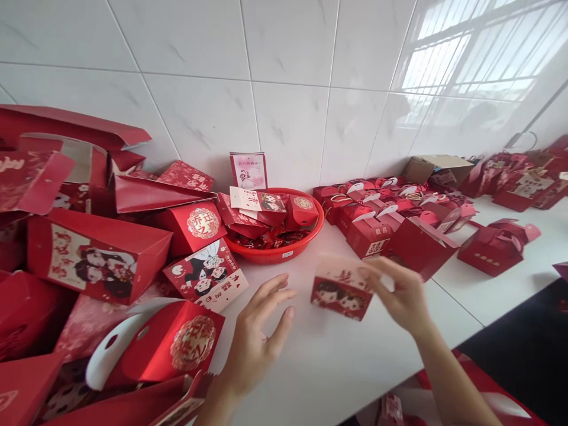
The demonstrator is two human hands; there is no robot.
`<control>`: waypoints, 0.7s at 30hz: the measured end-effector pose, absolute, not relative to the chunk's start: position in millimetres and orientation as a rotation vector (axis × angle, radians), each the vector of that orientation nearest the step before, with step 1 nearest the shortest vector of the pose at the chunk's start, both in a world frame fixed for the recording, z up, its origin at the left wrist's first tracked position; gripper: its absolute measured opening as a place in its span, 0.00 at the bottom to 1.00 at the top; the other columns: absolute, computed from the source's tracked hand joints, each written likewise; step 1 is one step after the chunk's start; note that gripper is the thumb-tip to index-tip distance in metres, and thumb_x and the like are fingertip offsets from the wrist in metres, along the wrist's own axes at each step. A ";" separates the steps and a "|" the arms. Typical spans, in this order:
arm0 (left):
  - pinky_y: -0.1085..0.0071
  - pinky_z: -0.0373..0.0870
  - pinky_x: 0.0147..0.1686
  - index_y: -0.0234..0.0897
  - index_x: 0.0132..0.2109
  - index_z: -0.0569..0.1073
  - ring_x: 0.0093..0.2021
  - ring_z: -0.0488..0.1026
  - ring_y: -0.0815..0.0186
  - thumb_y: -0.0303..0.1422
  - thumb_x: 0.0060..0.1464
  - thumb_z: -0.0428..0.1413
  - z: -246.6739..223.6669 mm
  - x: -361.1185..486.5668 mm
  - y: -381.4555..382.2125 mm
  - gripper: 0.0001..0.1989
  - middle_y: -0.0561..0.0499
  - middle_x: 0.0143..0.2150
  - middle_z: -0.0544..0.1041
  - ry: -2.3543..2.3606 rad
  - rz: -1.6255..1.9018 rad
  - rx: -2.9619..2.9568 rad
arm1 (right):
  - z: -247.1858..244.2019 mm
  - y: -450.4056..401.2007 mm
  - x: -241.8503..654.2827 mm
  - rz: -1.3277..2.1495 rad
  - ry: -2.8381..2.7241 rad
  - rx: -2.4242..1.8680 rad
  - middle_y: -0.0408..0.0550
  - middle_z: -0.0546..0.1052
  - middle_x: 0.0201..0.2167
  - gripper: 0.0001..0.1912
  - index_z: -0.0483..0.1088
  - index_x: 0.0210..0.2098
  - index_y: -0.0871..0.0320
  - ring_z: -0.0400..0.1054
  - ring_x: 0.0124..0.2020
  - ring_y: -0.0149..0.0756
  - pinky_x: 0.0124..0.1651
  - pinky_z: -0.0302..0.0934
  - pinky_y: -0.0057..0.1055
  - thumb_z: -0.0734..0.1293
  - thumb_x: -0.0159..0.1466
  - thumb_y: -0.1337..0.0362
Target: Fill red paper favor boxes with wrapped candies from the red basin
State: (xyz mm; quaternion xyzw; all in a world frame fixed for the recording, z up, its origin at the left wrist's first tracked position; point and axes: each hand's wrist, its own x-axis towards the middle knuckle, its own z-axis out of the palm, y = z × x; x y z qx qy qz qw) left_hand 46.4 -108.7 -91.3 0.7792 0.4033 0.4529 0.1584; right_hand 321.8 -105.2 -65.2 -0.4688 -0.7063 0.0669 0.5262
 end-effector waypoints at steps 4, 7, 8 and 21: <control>0.72 0.76 0.49 0.46 0.48 0.77 0.53 0.78 0.65 0.30 0.64 0.55 -91.5 46.8 -108.2 0.09 0.51 0.54 0.78 1.163 1.294 2.210 | -60.7 -107.1 381.6 -0.214 -1.204 -1.314 0.52 0.79 0.48 0.07 0.79 0.33 0.53 0.71 0.53 0.49 0.57 0.63 0.47 0.73 0.61 0.57; 0.72 0.77 0.47 0.46 0.49 0.78 0.52 0.78 0.65 0.30 0.64 0.55 -90.3 48.1 -108.9 0.10 0.50 0.53 0.79 1.139 1.275 2.213 | -65.3 -102.1 416.4 -0.204 -0.942 -1.430 0.54 0.76 0.53 0.11 0.79 0.31 0.53 0.66 0.60 0.56 0.63 0.56 0.56 0.74 0.56 0.52; 0.72 0.77 0.47 0.46 0.48 0.78 0.52 0.78 0.65 0.30 0.64 0.55 -90.0 48.5 -109.2 0.10 0.50 0.53 0.79 1.132 1.268 2.216 | -67.9 -99.9 424.2 -0.166 -0.910 -1.452 0.54 0.76 0.54 0.12 0.79 0.31 0.53 0.66 0.60 0.57 0.63 0.56 0.56 0.74 0.55 0.51; 0.66 0.79 0.47 0.43 0.47 0.79 0.51 0.79 0.60 0.31 0.65 0.54 -90.3 46.6 -107.1 0.10 0.46 0.51 0.80 1.145 1.192 2.259 | -81.5 -77.1 468.4 -0.256 -0.968 -1.702 0.57 0.78 0.51 0.15 0.81 0.29 0.54 0.68 0.55 0.58 0.60 0.59 0.56 0.74 0.49 0.50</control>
